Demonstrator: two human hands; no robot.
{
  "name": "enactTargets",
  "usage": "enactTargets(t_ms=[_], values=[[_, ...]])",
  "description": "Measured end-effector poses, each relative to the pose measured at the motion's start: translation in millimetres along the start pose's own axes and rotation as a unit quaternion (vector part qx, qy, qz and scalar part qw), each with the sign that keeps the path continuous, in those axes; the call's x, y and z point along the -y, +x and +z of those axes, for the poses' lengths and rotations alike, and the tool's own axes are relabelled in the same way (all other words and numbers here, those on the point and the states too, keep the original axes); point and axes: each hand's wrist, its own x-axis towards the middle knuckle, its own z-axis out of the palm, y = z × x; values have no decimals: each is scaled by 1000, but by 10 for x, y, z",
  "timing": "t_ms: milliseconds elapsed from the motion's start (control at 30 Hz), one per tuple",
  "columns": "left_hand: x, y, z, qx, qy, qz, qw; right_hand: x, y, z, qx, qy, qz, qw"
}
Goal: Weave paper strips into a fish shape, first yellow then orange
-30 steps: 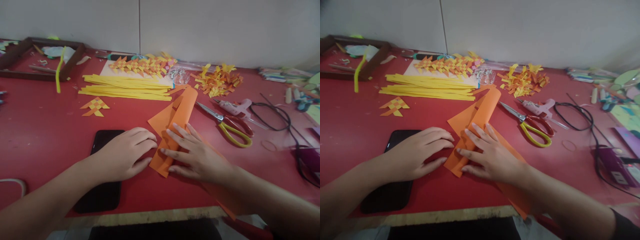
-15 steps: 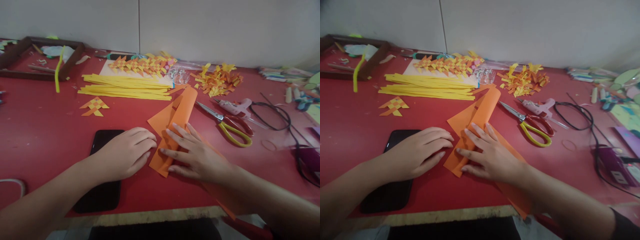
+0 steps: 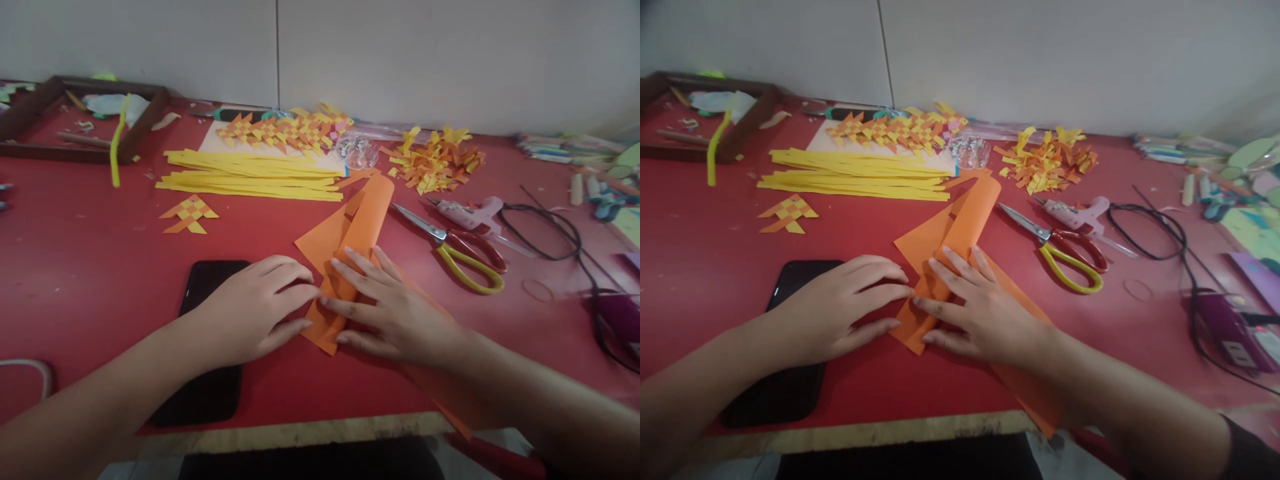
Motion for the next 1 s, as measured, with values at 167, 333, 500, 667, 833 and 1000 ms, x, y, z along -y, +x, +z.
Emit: enactTargets(t_ms=[167,333,500,667,833,1000], values=[[1,-6,1,5,20,8,1000,-1,-5,2,2,-9,1,1000],[-4,-13,4,11,36,9,999,-5,-4,-6,6,-3,6,1000],[-10,-9,4,16,36,3,999,2,-3,-11,6,-1,9,1000],[-10,13,6,18,31,-2,999,5,-3,-8,5,0,10,1000],[-7,-5,2,17,28,-3,999,-1,2,-8,4,-4,5,1000],[-14,-16,11,16,30,-3,999,-2,5,-9,0,-3,4,1000]])
